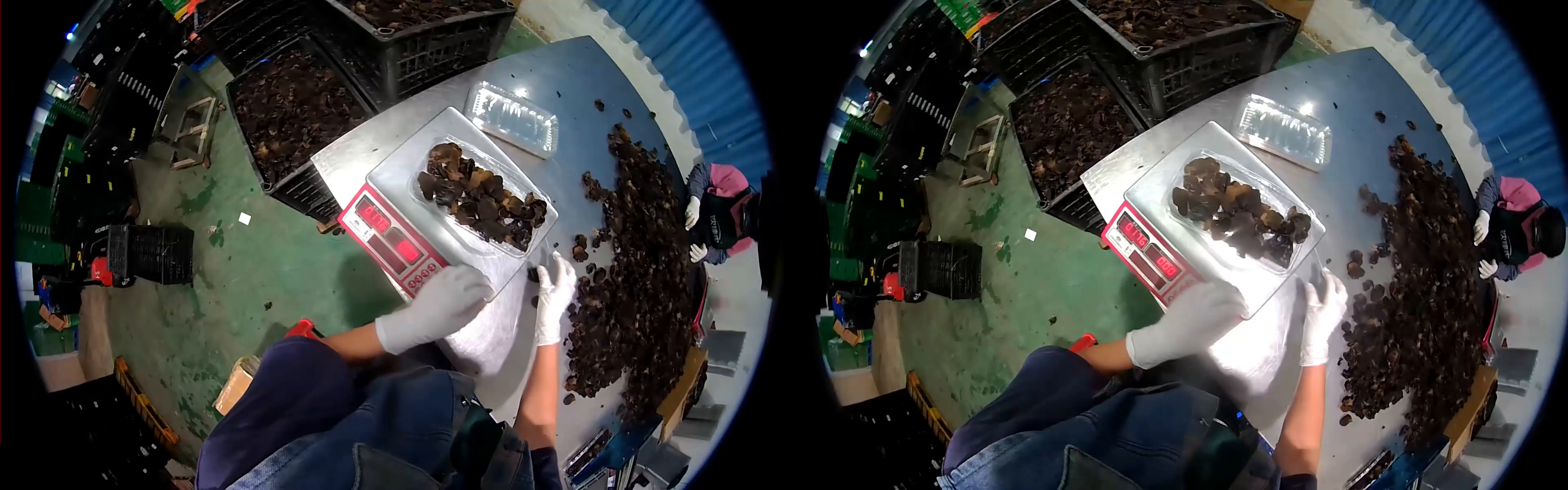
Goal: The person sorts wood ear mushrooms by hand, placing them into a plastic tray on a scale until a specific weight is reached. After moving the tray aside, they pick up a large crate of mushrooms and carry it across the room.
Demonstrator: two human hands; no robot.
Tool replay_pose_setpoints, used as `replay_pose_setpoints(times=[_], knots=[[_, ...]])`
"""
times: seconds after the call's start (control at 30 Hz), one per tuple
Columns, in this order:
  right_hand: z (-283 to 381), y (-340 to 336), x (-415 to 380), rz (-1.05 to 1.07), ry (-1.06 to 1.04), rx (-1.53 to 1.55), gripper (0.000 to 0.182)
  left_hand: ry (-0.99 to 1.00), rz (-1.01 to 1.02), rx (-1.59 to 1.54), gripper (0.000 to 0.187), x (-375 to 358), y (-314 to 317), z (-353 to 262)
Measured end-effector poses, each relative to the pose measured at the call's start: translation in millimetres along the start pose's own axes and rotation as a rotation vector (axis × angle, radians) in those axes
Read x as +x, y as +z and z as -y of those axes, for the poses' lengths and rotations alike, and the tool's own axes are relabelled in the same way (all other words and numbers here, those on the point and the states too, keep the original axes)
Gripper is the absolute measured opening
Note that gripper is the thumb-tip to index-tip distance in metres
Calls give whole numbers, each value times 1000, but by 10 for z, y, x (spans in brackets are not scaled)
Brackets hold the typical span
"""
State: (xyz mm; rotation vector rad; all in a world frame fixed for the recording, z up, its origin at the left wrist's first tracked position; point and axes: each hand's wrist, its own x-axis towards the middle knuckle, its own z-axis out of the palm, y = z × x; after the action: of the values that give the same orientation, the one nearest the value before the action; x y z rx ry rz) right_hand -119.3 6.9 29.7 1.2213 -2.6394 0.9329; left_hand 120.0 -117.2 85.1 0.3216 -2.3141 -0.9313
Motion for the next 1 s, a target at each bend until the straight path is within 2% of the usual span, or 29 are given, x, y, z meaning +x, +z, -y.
replay_pose_setpoints(times=[0.07, 0.13, 0.2, 0.33, 0.37, 0.4, 0.47, 0.5, 0.53, 0.57, 0.6, 0.63, 0.67, 0.73, 0.8, 0.87, 0.93, 0.97, 1.0], knots=[[202, -9, -34, 23, -204, -175, 40, -48, -55, 55, 22, -4, -205, -27], [-58, 138, -249, 98, -187, -187, 38, -88, -74, 45, 23, -9, -345, -44], [-86, 87, -417, 72, -64, -170, 33, -73, -108, 27, 24, -67, -376, -55], [-193, -209, -674, -208, 215, 143, 21, -89, 21, -103, 22, -186, -131, -226], [-175, -354, -701, -299, 336, 310, 14, -98, 109, -156, 20, -206, -13, -301], [-137, -524, -671, -358, 615, 669, 15, -110, 197, -206, 18, -216, 126, -373], [-977, -694, -1006, -353, 646, 1053, 23, -5, 531, -296, 26, -135, 439, -449], [-1059, -808, -1061, -381, 734, 1350, 27, -28, 603, -360, 31, -140, 636, -455], [-1086, -908, -1081, -403, 805, 1652, 32, 124, 533, -144, 33, -222, 1064, -338], [-998, -1017, -1028, -433, 857, 1671, 34, 274, 451, 71, 35, -259, 1455, -279], [-907, -1069, -968, -466, 823, 1650, 32, 195, 339, 281, 34, -105, 1654, -359], [-854, -1103, -908, -478, 876, 1480, 29, 113, 223, 489, 34, 78, 1826, -400], [-866, -1120, -849, -486, 925, 1311, 26, 118, 226, 487, 34, 212, 1960, -405], [-1153, -1008, -764, -221, 876, 1055, 21, -80, 378, 604, 23, 371, 2188, -364], [-1161, -822, -572, -89, 863, 600, 18, -56, 410, 574, 20, 388, 2330, -247], [-1014, -737, -445, 70, 678, -153, 30, -38, 441, 554, 17, 353, 2426, -134], [-1041, -605, -445, 120, 609, -444, 32, 52, 390, 544, 13, 313, 2426, -111], [-1058, -566, -503, 86, 537, -430, 31, 41, 379, 572, 13, 318, 2349, -91], [-1028, -559, -534, 21, 410, -456, 25, 49, 357, 456, 13, 395, 2149, -170]])
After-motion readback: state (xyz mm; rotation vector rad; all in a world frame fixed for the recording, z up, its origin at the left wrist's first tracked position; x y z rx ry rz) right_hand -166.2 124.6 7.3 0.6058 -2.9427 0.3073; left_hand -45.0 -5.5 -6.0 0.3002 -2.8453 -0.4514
